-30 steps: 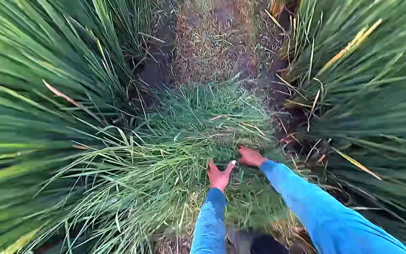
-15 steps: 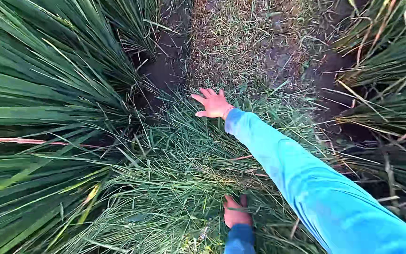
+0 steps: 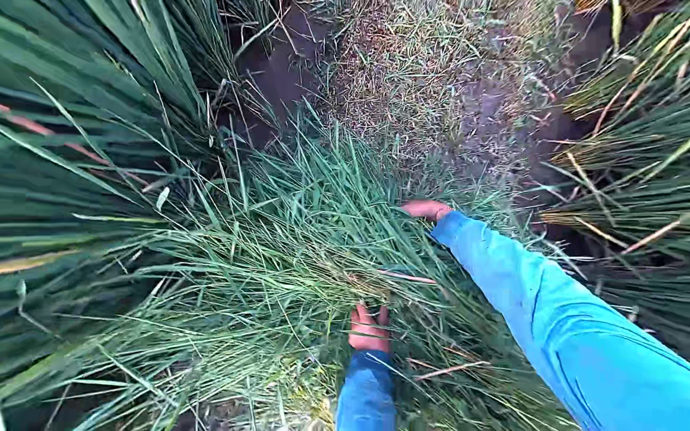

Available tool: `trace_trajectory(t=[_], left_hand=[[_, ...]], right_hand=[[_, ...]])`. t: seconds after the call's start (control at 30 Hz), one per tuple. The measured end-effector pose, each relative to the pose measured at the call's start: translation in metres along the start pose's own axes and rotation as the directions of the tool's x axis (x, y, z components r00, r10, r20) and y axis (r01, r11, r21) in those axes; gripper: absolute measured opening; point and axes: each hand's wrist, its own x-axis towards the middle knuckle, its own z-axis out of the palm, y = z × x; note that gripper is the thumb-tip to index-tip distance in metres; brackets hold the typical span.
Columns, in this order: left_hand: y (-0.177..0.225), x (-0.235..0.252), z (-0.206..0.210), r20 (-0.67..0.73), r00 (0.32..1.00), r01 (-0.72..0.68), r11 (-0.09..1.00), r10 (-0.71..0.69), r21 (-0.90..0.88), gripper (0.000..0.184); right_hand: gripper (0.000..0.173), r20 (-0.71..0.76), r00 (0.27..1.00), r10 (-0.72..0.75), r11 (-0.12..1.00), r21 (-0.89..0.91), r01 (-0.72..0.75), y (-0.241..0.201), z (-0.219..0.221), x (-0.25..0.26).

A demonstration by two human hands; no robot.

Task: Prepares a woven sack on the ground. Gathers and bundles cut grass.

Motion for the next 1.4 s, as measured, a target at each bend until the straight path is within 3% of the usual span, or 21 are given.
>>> trace_trajectory(t=[0.1, 0.17, 0.23, 0.3, 0.37, 0.43, 0.5, 0.57, 0.63, 0.7, 0.8, 0.9, 1.0, 1.03, 1.1, 1.17, 1.23, 1.3, 1.4], left_hand=[[-0.026, -0.016, 0.009, -0.031, 0.999, -0.028, 0.996, 0.025, -0.084, 0.065], [-0.040, -0.045, 0.008, -0.002, 0.996, 0.085, 0.988, -0.086, -0.128, 0.052], [-0.064, -0.083, 0.011, 0.052, 0.978, 0.208, 0.968, -0.203, -0.139, 0.050], [-0.102, -0.133, 0.016, 0.062, 0.968, 0.250, 0.938, -0.242, -0.240, 0.048], [-0.144, -0.200, 0.010, 0.035, 0.992, 0.125, 0.863, -0.124, -0.490, 0.042], [-0.177, -0.268, -0.013, 0.140, 0.987, 0.054, 0.664, 0.077, -0.746, 0.061], [-0.174, -0.307, -0.040, 0.252, 0.959, 0.142, 0.546, 0.132, -0.826, 0.092], [-0.137, -0.307, -0.057, 0.308, 0.949, 0.295, 0.551, -0.072, -0.781, 0.090], [-0.091, -0.265, -0.054, 0.273, 0.909, 0.410, 0.549, -0.316, -0.729, 0.088], [-0.062, -0.215, -0.034, 0.222, 0.847, 0.491, 0.552, -0.483, -0.673, 0.101], [-0.040, -0.161, -0.002, 0.176, 0.762, 0.582, 0.539, -0.623, -0.609, 0.121], [-0.026, -0.133, 0.014, 0.124, 0.692, 0.627, 0.507, -0.711, -0.592, 0.119], [-0.028, -0.111, 0.022, 0.095, 0.691, 0.630, 0.532, -0.717, -0.566, 0.113], [-0.025, -0.105, 0.023, 0.090, 0.686, 0.635, 0.534, -0.722, -0.558, 0.112], [-0.022, -0.098, 0.025, 0.074, 0.663, 0.663, 0.539, -0.745, -0.519, 0.112], [-0.018, -0.092, 0.029, 0.066, 0.649, 0.687, 0.546, -0.758, -0.479, 0.110], [-0.019, -0.085, 0.031, 0.079, 0.648, 0.694, 0.545, -0.758, -0.471, 0.106], [-0.027, -0.075, 0.031, 0.085, 0.669, 0.674, 0.554, -0.738, -0.489, 0.101], [-0.041, -0.076, 0.031, 0.096, 0.704, 0.637, 0.565, -0.704, -0.525, 0.096]], right_hand=[[0.058, -0.038, 0.995, 0.092, 0.986, -0.135, -0.096, -0.017, 0.027, -0.054], [0.070, -0.110, 0.987, 0.118, 0.963, -0.230, -0.141, -0.026, 0.055, -0.102], [0.079, -0.173, 0.981, 0.089, 0.934, -0.326, -0.143, -0.032, 0.087, -0.149], [0.086, -0.137, 0.985, 0.101, 0.913, -0.380, -0.147, -0.041, 0.117, -0.203], [0.089, -0.048, 0.992, 0.118, 0.909, -0.396, -0.127, -0.044, 0.147, -0.254], [0.088, 0.026, 0.994, 0.105, 0.924, -0.372, -0.087, -0.042, 0.177, -0.296], [0.084, 0.078, 0.995, 0.069, 0.949, -0.312, -0.042, -0.040, 0.205, -0.325], [0.080, 0.121, 0.992, 0.037, 0.970, -0.244, -0.006, -0.030, 0.229, -0.343], [0.072, 0.136, 0.991, 0.022, 0.982, -0.188, 0.004, -0.016, 0.240, -0.345], [0.062, 0.134, 0.991, 0.021, 0.985, -0.171, 0.002, 0.004, 0.239, -0.334], [0.056, 0.163, 0.985, -0.064, 0.993, -0.092, 0.080, 0.038, 0.222, -0.298], [0.058, 0.356, 0.926, -0.126, 0.990, -0.020, 0.142, 0.043, 0.181, -0.266], [0.052, 0.544, 0.838, -0.045, 0.999, 0.045, 0.024, 0.000, 0.103, -0.229], [0.047, 0.529, 0.848, -0.027, 0.993, 0.112, -0.038, -0.015, 0.075, -0.207], [0.042, 0.326, 0.945, -0.034, 0.974, 0.224, -0.042, -0.036, 0.042, -0.141], [0.042, 0.021, 0.997, -0.076, 0.993, 0.087, 0.074, -0.034, 0.031, -0.053], [0.052, -0.140, 0.971, -0.194, 0.972, -0.162, 0.171, -0.011, 0.033, 0.019], [0.068, -0.162, 0.951, -0.262, 0.938, -0.273, 0.212, 0.025, 0.051, 0.059], [0.071, -0.158, 0.976, -0.150, 0.964, -0.244, 0.109, 0.067, 0.095, 0.053]])
